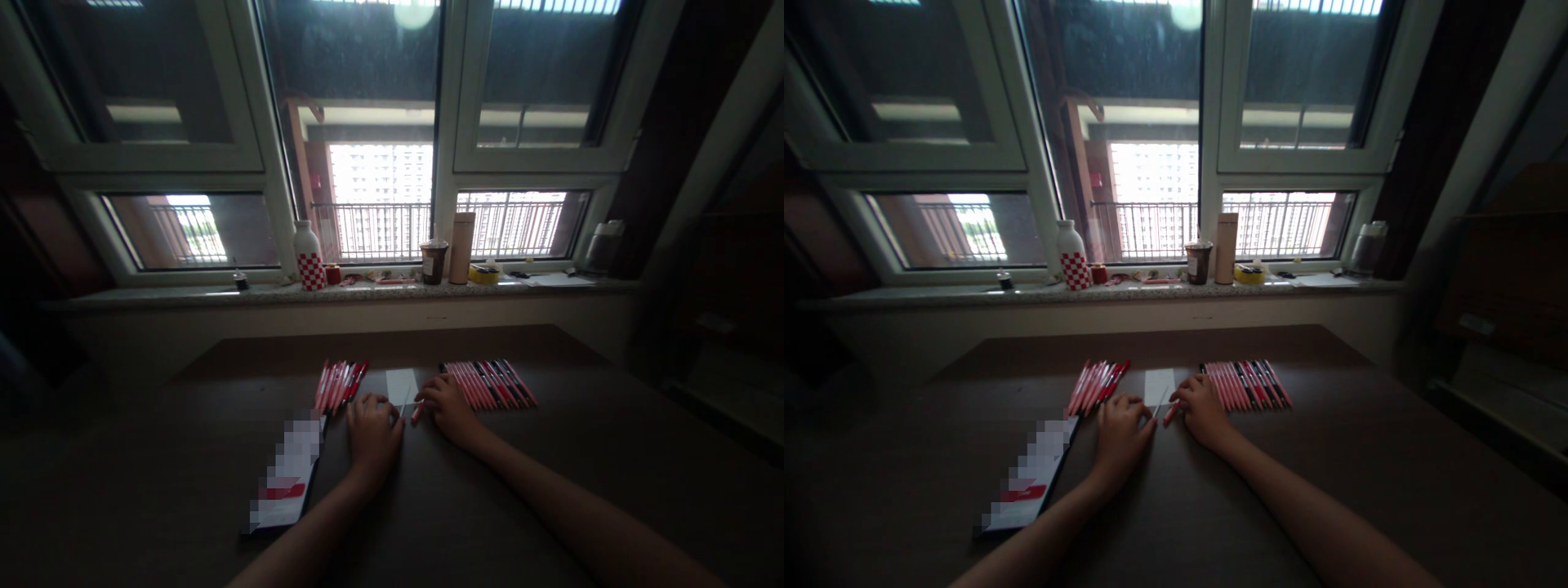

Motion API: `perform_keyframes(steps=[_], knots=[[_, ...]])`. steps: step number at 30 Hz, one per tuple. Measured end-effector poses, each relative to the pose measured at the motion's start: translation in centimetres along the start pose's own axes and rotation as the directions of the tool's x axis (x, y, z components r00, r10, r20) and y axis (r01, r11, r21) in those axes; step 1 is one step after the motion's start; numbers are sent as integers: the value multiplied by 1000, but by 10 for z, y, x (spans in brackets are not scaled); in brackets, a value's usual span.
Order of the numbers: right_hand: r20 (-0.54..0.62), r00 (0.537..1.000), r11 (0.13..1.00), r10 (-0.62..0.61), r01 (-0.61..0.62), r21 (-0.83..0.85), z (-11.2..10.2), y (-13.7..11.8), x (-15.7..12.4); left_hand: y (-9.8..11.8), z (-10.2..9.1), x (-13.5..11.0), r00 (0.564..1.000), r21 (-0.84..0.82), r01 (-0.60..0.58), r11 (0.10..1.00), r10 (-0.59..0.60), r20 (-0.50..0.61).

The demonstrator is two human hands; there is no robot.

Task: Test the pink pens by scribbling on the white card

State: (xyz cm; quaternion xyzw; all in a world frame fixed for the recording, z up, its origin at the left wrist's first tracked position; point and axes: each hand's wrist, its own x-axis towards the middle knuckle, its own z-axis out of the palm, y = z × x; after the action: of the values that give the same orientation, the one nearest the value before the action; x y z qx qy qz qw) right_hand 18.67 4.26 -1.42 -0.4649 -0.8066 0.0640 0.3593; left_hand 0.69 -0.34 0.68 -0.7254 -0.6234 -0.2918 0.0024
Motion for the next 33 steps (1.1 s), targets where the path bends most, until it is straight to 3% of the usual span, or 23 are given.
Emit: perform_keyframes(steps=[19, 33], knots=[[-108, 994, 1000, 6, -3, 31, -3, -6, 1, 0, 3, 2, 998, -13, -35, 999, 34, -52], [-116, 979, 985, -167, 170, 15, -5, -8, 0, -2, 7, 4, 989, -149, -87, 985, 67, -133]])
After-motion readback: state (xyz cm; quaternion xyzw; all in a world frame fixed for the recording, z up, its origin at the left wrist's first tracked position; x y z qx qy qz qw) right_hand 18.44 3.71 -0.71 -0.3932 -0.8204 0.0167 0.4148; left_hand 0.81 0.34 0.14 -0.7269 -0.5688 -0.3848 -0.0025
